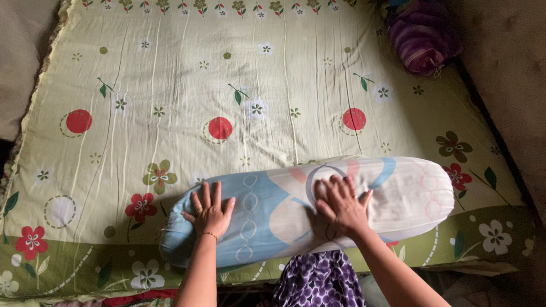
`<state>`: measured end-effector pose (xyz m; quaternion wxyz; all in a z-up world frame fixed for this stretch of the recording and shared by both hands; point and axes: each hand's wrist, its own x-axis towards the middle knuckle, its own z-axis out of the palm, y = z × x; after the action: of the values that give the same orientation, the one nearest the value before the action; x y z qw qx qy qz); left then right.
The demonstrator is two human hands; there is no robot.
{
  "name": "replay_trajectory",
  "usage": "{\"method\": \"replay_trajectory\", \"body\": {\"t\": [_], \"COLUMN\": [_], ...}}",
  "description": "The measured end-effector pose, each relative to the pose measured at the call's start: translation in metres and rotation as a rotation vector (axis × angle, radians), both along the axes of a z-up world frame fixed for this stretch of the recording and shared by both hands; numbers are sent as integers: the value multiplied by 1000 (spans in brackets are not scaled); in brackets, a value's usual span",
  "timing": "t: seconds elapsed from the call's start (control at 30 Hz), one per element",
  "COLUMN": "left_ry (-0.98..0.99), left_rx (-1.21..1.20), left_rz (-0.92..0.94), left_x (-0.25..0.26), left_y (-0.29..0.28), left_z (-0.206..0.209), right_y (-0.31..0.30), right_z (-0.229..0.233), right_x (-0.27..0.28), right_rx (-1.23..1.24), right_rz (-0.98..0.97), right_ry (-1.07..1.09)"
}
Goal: The person smooths a floral bedsheet over a mattress, then places several cylindrical bolster pillows and a rectangular pillow on the bed, arranging them along the headboard and side. The person handles the items by hand without using tools.
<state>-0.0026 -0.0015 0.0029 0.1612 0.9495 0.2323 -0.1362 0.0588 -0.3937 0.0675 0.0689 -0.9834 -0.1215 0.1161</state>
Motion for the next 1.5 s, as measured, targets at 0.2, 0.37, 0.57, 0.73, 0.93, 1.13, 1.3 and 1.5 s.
{"method": "replay_trajectory", "body": {"t": [0.2, 0.37, 0.57, 0.73, 0.93, 1.13, 1.3, 1.5], "left_ry": [132, 9, -211, -76, -688, -886, -718, -543], "left_rx": [19, 89, 93, 197, -173, -219, -271, -229], "left_rz": [-12, -66, -129, -95, -130, -206, -194, -226], "left_x": [3, 73, 99, 74, 55, 18, -7, -29], "left_y": [-11, -2, -5, -27, -32, -30, -37, -45], "left_z": [33, 9, -48, -12, 100, 186, 156, 86], "right_y": [-17, -74, -107, -91, -118, -137, -131, -103], "right_z": [-10, -46, -45, -22, 46, 125, 112, 86], "right_x": [25, 101, 147, 117, 95, 58, 33, 21], "right_rx": [-48, -127, -135, -214, 55, 278, 307, -111], "right_rz": [-75, -63, -162, -149, -143, -110, 28, -95], "right_ry": [-95, 15, 325, 286, 90, -4, -135, 132]}}
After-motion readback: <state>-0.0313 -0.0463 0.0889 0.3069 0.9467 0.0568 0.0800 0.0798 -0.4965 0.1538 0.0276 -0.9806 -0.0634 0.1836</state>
